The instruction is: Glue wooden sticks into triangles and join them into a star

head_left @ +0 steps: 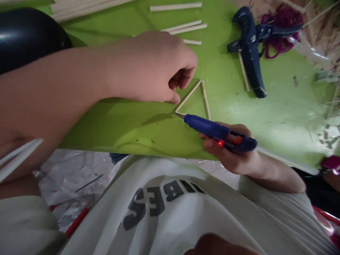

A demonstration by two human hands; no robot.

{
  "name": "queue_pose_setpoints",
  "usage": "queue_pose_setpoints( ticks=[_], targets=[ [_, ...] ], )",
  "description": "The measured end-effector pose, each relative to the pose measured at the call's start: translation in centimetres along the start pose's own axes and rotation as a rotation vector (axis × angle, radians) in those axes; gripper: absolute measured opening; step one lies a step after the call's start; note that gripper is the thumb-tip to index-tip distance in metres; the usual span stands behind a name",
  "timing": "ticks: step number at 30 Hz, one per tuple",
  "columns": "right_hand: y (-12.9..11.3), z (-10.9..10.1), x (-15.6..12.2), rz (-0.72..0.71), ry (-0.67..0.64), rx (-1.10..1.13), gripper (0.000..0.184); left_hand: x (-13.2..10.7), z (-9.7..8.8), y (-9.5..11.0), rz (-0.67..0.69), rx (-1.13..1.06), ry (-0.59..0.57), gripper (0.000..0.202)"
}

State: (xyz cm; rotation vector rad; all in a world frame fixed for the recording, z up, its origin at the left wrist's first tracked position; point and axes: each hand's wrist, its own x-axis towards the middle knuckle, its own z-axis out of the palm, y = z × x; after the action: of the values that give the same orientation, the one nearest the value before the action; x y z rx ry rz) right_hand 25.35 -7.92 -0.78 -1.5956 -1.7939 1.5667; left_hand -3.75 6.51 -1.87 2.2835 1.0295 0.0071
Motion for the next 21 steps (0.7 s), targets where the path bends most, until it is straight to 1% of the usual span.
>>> queue_pose_setpoints(
  ticks=[2, 5, 10, 16, 21],
  targets=[
    [-0.23, -0.01, 0.07, -0.038, -0.020, -0.055, 0.022, 0.11, 0.05, 0.06, -0.031, 0.018, -0.019, 0.028],
    [-0.38, 0.08, 0.21, -0.076, -0.011, -0.105, 0.022, 0.23, 0.10, 0.22, -0.056, 0.031, -0.040, 0.034],
    [-0.55, 0.23, 0.53, -0.124, -0.021, -0.124, 0.025, 0.09, -0.06, 0.34, -0.039, -0.003, -0.021, 0.026],
    [-0.88, 0.30, 0.57, -0.139, -0.015, -0.151, 0.025, -0.03, -0.11, 0.33, -0.039, -0.007, -0.013, 0.026],
    [-0.91, 0.36, 0.65, -0.216, -0.009, -0.213, 0.020, -0.02, 0.08, 0.47, -0.042, 0.000, -0.009, 0.027]
  ],
)
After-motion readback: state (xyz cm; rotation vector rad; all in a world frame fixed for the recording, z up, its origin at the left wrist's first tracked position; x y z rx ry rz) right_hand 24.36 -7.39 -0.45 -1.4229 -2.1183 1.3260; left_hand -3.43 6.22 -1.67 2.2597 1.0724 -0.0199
